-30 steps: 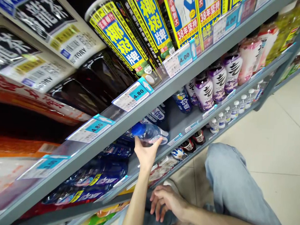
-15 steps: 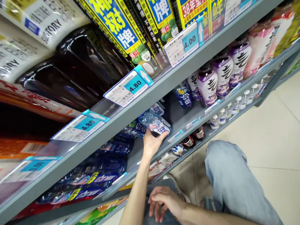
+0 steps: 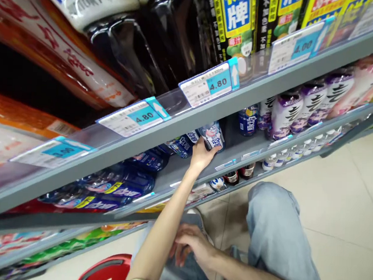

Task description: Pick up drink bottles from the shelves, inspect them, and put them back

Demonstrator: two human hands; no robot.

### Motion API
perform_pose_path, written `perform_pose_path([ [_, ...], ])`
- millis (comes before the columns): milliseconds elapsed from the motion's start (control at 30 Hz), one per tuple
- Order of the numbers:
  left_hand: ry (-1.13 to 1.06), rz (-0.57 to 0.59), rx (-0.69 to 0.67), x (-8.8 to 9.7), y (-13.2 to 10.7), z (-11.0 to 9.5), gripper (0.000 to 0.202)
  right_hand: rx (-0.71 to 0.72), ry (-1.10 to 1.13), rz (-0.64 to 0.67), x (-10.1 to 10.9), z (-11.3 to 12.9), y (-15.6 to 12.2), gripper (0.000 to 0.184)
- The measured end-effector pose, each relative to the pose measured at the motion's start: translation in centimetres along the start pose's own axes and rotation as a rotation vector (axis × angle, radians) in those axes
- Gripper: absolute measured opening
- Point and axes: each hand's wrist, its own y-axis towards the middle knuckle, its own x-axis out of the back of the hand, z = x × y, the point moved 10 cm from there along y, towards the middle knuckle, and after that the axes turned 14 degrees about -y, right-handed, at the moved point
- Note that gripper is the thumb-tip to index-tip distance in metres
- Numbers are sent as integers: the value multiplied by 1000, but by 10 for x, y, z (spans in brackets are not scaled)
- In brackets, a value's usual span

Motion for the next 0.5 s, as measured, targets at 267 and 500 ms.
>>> perform_pose_path([
  [267, 14, -73, 38, -4, 1, 7, 49, 6, 8, -19, 3, -7, 6, 29],
  [500, 71, -60, 74, -4, 1, 9, 66, 14, -13, -32, 4, -9, 8, 25],
])
